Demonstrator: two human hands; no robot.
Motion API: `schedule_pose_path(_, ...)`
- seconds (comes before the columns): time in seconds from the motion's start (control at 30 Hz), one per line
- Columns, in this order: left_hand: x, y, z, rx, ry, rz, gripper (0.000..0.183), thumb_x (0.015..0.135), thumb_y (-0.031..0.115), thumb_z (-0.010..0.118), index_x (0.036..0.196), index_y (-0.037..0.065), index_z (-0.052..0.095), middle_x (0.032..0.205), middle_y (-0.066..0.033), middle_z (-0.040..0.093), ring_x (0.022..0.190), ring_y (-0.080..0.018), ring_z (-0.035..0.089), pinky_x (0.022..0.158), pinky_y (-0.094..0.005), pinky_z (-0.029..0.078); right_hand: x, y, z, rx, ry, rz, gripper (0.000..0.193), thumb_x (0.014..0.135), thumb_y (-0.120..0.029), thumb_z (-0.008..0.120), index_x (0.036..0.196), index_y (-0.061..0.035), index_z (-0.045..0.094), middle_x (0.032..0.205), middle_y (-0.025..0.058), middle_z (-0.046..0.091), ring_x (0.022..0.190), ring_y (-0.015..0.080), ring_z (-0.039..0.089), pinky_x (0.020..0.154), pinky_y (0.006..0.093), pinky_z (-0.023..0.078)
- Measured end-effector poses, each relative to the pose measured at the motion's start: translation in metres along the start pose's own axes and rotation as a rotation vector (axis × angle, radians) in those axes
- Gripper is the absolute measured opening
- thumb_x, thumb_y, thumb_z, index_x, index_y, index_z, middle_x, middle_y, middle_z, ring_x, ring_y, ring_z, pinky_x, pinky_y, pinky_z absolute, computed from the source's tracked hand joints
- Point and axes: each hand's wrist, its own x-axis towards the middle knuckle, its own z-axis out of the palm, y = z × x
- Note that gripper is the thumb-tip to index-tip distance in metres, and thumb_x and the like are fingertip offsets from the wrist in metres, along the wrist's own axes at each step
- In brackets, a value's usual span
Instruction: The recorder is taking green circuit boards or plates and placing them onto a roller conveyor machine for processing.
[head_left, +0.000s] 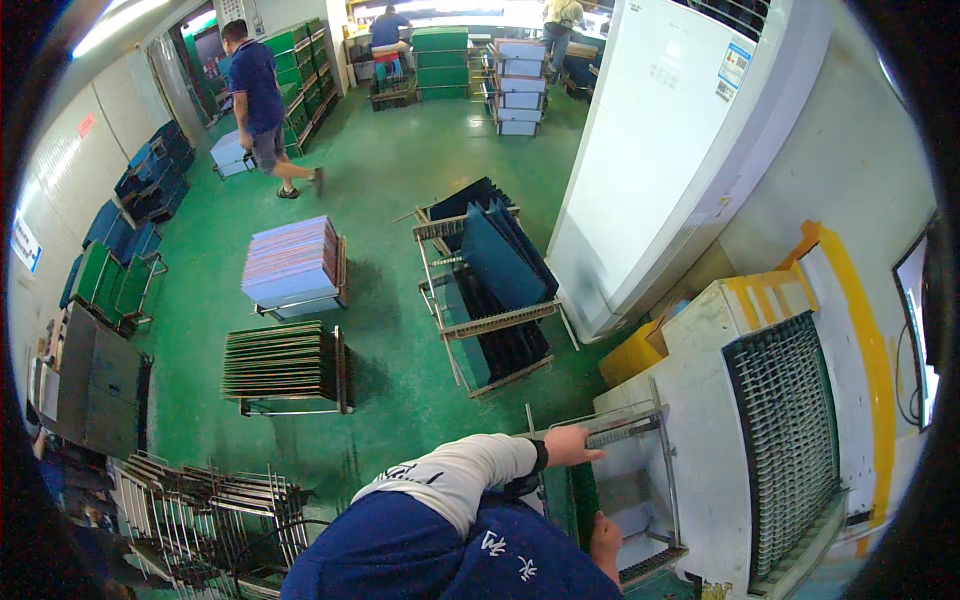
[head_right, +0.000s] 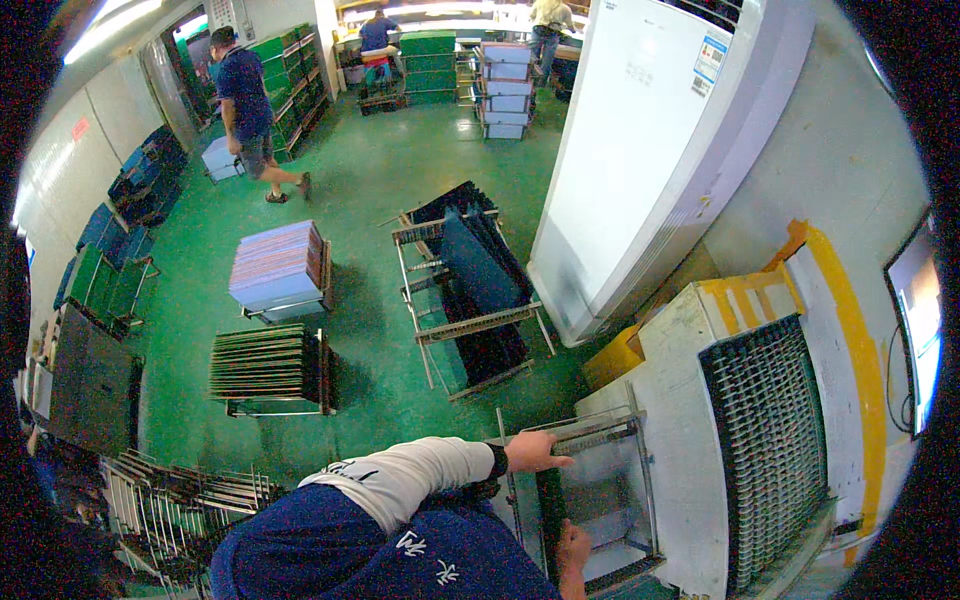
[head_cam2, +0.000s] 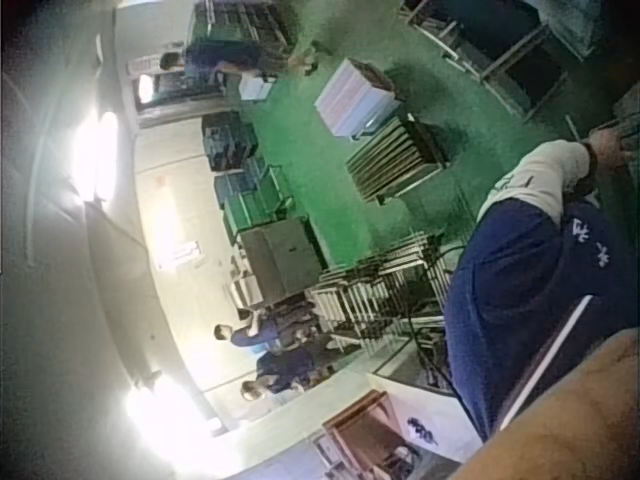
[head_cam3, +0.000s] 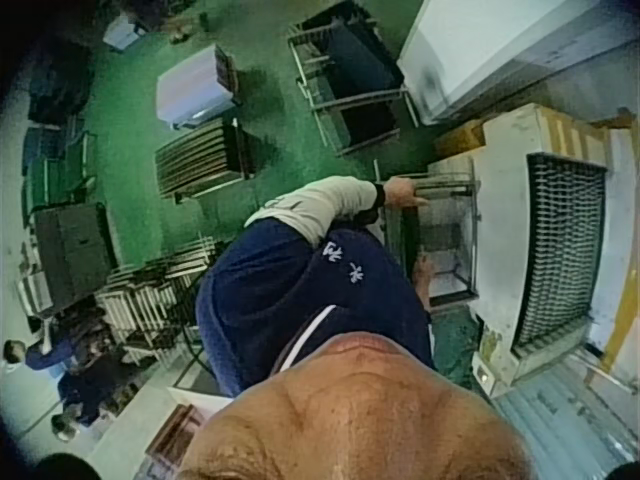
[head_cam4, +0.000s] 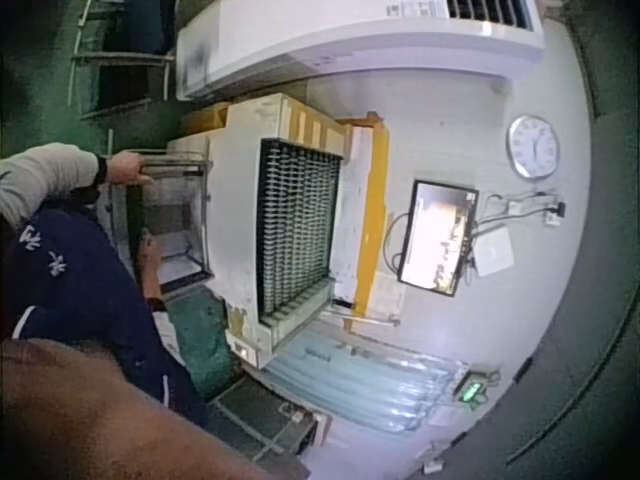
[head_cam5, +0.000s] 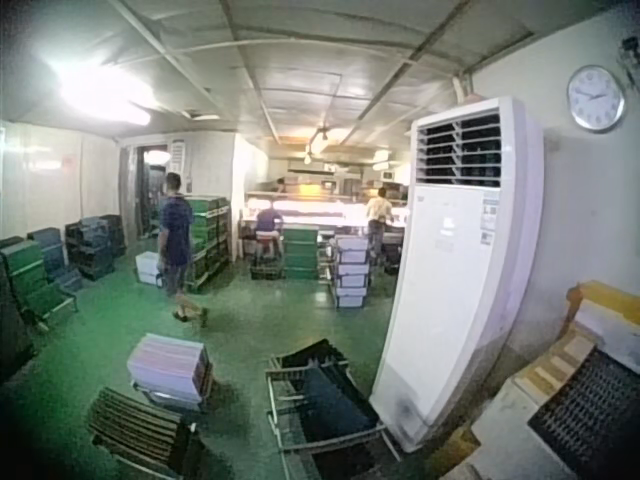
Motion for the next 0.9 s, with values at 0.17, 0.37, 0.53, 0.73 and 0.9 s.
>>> schedule_pose_path(0.17,-0.001,0.002,0.000,-0.047,0.041,0.035,0.074,0.084,0.071,0.058,0.107,0.002,0.070,0.101,-0.0205,0.071,0.094,-0.0388,0.068,0.082,-0.0469,0.054,0.001,0.014,0.009,0.020,0.092,-0.089,0.068,0.098,-0.059,0.048,0.074,0.0022,0.063,0.067,0.0233,0.058,0.062,0.0372,0.056,0.060,0.0500,0.040)
schedule_pose_path(0.37,0.002,-0.002,0.002,-0.053,-0.024,0.023,0.078,0.085,0.075,0.054,0.107,0.002,0.069,0.106,-0.0210,0.070,0.100,-0.0388,0.067,0.087,-0.0469,0.053,0.000,-0.003,-0.003,0.019,-0.032,0.032,0.067,0.100,-0.056,0.048,0.078,0.0054,0.063,0.066,0.0256,0.057,0.061,0.0382,0.056,0.060,0.0499,0.041)
schedule_pose_path(0.53,0.001,-0.003,0.002,-0.049,-0.016,0.037,0.076,0.085,0.074,0.054,0.110,0.003,0.069,0.107,-0.0205,0.070,0.101,-0.0383,0.066,0.088,-0.0464,0.053,-0.001,-0.003,-0.002,-0.014,-0.008,0.007,0.067,0.100,-0.056,0.048,0.079,0.0062,0.062,0.066,0.0266,0.057,0.061,0.0381,0.055,0.060,0.0498,0.040)
schedule_pose_path(0.73,0.007,-0.010,0.010,-0.013,-0.043,0.014,0.076,0.086,0.072,0.055,0.116,0.003,0.068,0.108,-0.0209,0.069,0.103,-0.0381,0.066,0.089,-0.0471,0.053,-0.004,-0.010,-0.003,-0.013,0.021,-0.026,0.069,0.100,-0.057,0.046,0.076,0.0063,0.060,0.065,0.0264,0.055,0.059,0.0372,0.054,0.059,0.0498,0.039)
schedule_pose_path(0.9,0.006,-0.007,0.007,-0.007,-0.081,-0.005,0.077,0.086,0.072,0.054,0.118,0.003,0.067,0.111,-0.0215,0.069,0.105,-0.0386,0.066,0.090,-0.0468,0.052,-0.003,-0.003,-0.001,-0.018,-0.002,-0.017,0.071,0.100,-0.059,0.045,0.075,0.0061,0.061,0.064,0.0263,0.055,0.060,0.0383,0.055,0.059,0.0504,0.039)
